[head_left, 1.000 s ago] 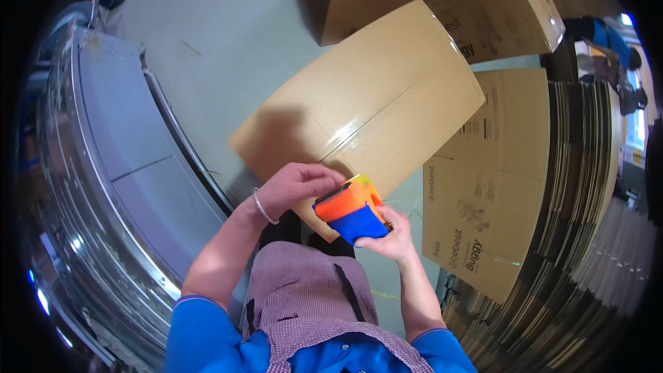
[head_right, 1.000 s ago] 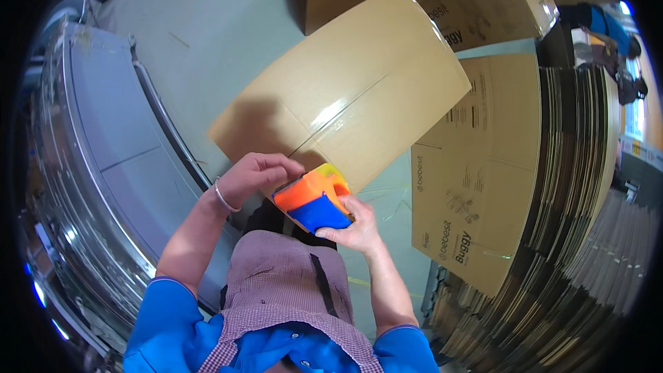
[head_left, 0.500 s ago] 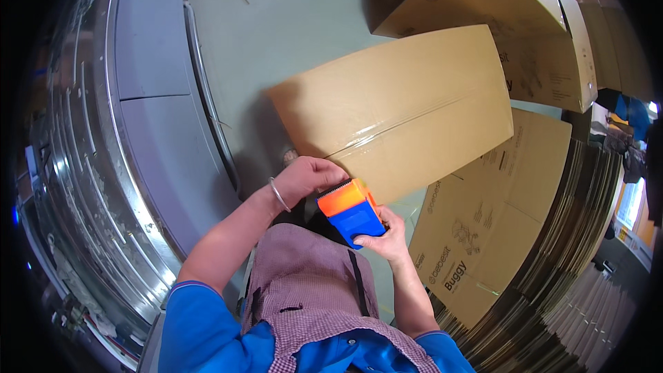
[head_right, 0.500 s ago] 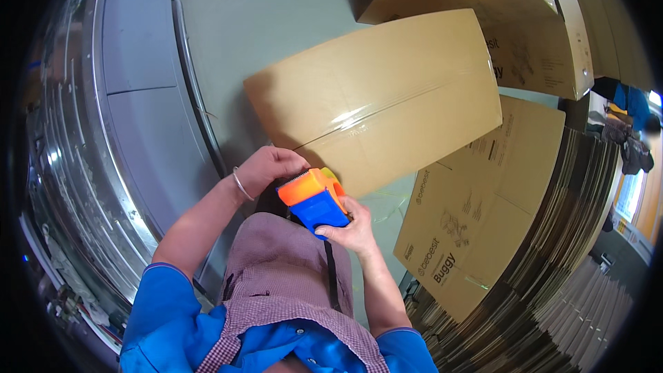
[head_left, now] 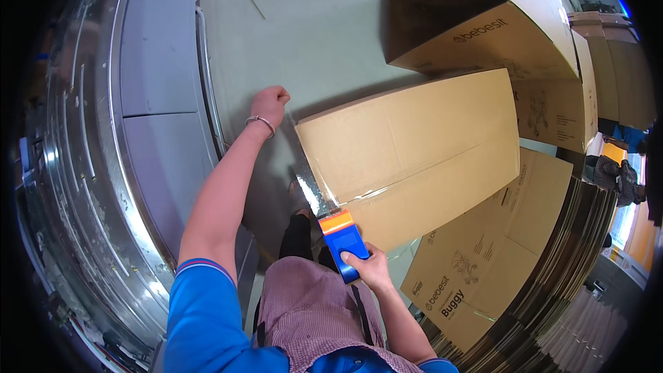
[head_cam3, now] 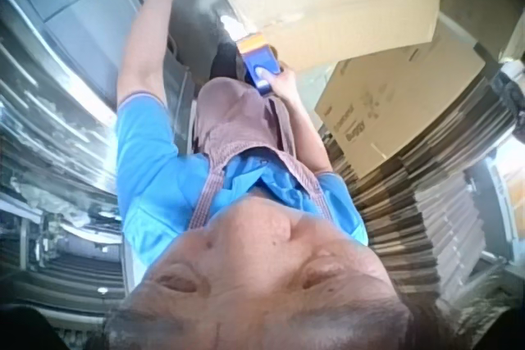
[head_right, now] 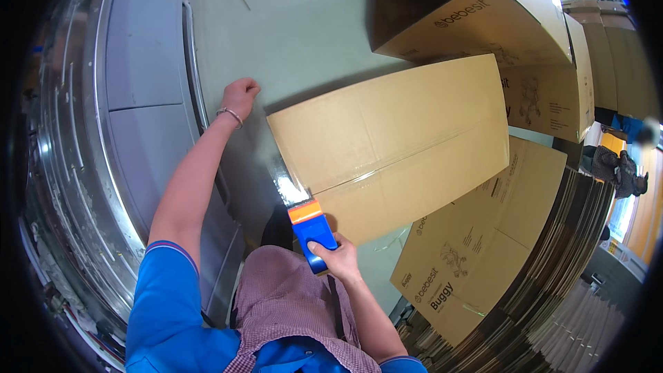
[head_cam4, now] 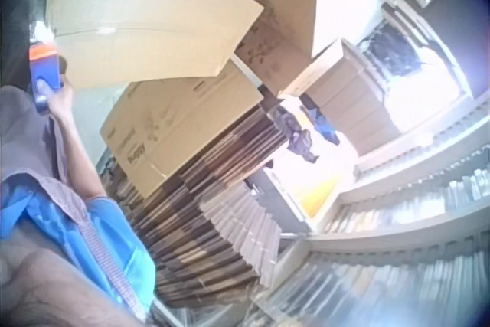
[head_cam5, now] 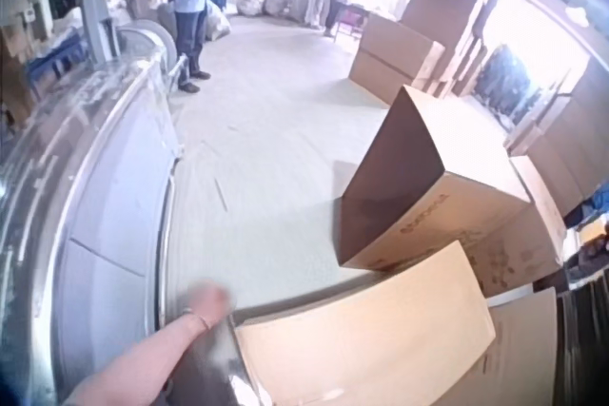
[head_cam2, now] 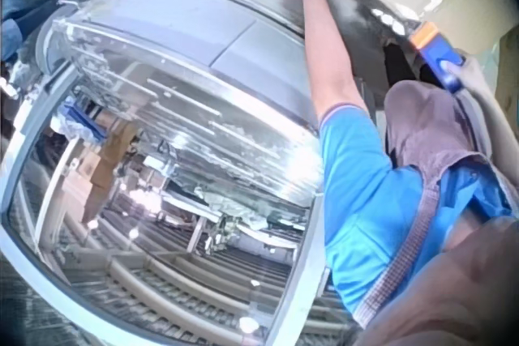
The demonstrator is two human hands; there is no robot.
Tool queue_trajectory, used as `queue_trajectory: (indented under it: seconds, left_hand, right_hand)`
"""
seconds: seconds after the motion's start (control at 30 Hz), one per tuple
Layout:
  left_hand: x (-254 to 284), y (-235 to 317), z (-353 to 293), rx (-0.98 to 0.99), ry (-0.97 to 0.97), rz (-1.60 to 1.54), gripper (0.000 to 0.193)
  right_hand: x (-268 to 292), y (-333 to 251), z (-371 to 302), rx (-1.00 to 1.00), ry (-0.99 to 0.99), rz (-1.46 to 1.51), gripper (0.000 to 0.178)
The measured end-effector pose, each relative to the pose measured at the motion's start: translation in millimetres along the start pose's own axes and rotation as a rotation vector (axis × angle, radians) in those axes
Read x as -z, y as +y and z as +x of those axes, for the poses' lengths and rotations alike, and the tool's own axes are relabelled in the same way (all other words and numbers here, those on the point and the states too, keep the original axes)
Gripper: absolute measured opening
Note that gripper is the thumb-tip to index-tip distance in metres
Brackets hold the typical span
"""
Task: The person assembles flat cardboard sheets into boxes by folding the flaps and sealing the seams with a handheld tape dispenser. The person repeatedly picks up sheets, folds them into box shapes, and applies tape to secure the structure.
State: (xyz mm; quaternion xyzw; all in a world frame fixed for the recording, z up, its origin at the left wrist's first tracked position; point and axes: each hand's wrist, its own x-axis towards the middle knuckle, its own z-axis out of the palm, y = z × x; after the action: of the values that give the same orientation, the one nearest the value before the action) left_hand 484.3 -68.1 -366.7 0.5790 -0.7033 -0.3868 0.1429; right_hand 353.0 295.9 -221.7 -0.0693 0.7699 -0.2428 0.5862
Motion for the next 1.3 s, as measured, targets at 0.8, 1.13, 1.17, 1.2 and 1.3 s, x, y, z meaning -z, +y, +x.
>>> queue_trajectory:
  seconds: [0.8,1.13,1.17,1.2,1.3]
  left_hand:
    - [-60.0,27.6,-154.7,-0.585,-0.500,0.639,0.081]
    - [-63.0,25.5,-157.3,-0.630,-0.482,0.697,0.125]
    - [-62.5,25.3,-159.0,-0.620,-0.476,0.701,0.124]
    - [-63.0,27.7,-157.4,-0.625,-0.473,0.701,0.125]
    - [-63.6,30.5,-162.9,-0.613,-0.466,0.689,0.126]
  right_hand:
    - [-7.4,51.1,3.8,0.015,0.085,-0.229,0.060]
    - [65.2,232.5,-106.1,-0.219,0.151,-0.264,0.053]
    - [64.6,238.4,-103.7,-0.204,0.175,-0.303,0.054]
    - [63.3,244.4,-96.6,-0.186,0.207,-0.337,0.055]
    - [55.6,251.0,-54.4,-0.189,0.204,-0.497,0.061]
